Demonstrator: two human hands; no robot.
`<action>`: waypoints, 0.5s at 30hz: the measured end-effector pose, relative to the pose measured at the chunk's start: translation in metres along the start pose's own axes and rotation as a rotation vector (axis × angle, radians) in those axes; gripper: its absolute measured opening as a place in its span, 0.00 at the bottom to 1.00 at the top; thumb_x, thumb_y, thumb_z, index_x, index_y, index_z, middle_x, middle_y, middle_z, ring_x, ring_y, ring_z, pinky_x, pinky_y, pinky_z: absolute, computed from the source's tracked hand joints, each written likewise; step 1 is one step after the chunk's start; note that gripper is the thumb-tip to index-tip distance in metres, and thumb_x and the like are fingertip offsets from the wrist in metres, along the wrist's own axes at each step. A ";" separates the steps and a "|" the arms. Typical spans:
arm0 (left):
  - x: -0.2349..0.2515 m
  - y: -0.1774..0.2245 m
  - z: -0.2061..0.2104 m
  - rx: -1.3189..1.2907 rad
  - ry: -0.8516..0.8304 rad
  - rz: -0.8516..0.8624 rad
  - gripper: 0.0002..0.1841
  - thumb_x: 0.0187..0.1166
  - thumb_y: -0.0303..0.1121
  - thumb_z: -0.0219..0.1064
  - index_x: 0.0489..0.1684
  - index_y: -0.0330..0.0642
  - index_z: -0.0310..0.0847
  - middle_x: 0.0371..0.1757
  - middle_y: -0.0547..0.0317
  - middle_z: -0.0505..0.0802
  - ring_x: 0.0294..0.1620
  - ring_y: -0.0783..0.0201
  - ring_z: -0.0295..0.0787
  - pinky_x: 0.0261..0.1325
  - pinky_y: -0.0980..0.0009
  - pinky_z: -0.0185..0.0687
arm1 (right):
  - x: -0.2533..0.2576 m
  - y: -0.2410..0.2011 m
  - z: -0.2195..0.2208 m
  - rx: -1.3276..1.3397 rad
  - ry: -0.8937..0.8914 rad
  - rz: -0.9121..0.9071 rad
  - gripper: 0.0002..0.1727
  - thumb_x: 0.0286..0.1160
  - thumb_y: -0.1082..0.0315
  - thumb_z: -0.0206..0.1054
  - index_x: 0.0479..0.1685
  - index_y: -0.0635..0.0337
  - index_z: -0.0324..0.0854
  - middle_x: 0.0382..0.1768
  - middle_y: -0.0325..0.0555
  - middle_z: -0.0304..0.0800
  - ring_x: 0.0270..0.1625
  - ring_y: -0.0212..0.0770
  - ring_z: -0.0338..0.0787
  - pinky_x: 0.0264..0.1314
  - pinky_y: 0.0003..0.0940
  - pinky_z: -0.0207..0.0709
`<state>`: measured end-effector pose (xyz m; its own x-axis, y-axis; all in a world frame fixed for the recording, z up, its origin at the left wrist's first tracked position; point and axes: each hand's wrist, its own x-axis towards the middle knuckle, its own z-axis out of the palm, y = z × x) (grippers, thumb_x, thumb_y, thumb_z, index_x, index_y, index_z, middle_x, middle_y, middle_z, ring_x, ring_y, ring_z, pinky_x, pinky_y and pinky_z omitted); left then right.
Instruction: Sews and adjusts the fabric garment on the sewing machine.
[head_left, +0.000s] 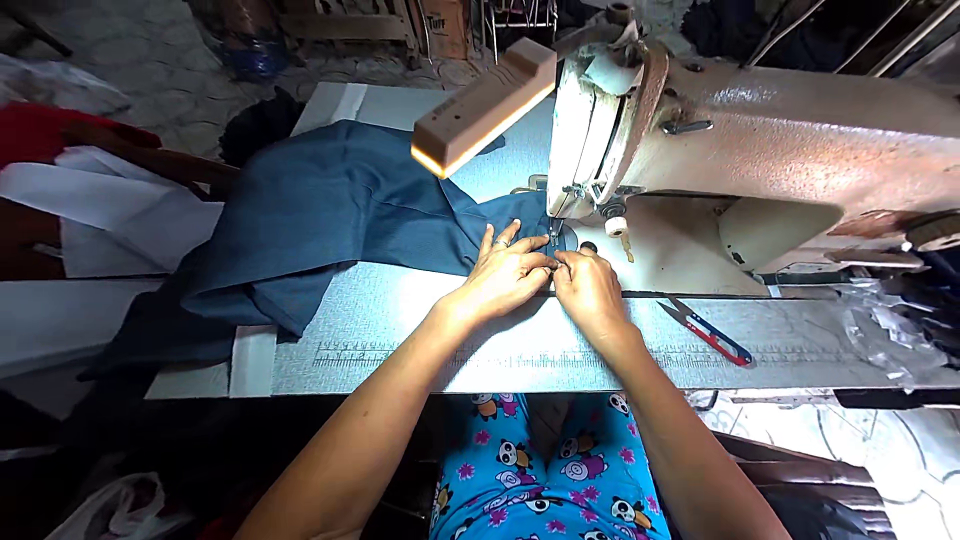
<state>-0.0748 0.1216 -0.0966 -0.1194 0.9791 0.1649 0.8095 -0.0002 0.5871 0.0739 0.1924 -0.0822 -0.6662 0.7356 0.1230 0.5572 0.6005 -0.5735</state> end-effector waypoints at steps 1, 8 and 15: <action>0.004 -0.002 -0.004 -0.026 0.000 -0.005 0.23 0.85 0.38 0.48 0.57 0.46 0.94 0.81 0.49 0.83 0.90 0.36 0.60 0.85 0.23 0.30 | 0.001 0.002 0.002 -0.005 0.014 0.000 0.15 0.82 0.74 0.59 0.57 0.68 0.90 0.46 0.64 0.89 0.49 0.62 0.90 0.48 0.58 0.82; -0.002 -0.019 -0.022 0.205 0.120 -0.212 0.18 0.89 0.38 0.59 0.66 0.40 0.87 0.75 0.41 0.85 0.81 0.34 0.73 0.74 0.28 0.63 | -0.004 0.004 0.008 -0.035 0.037 -0.023 0.13 0.81 0.74 0.61 0.54 0.68 0.89 0.51 0.65 0.87 0.48 0.62 0.91 0.46 0.59 0.85; -0.031 -0.038 -0.014 0.034 0.386 0.123 0.19 0.87 0.36 0.59 0.49 0.23 0.87 0.61 0.31 0.90 0.73 0.36 0.82 0.82 0.41 0.66 | -0.002 0.018 0.012 0.230 0.085 -0.098 0.13 0.69 0.78 0.66 0.48 0.67 0.92 0.62 0.60 0.85 0.53 0.54 0.90 0.44 0.53 0.84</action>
<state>-0.1095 0.0889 -0.1127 -0.2221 0.8240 0.5213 0.8488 -0.0997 0.5193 0.0793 0.1984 -0.1026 -0.6624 0.7066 0.2490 0.3582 0.5906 -0.7231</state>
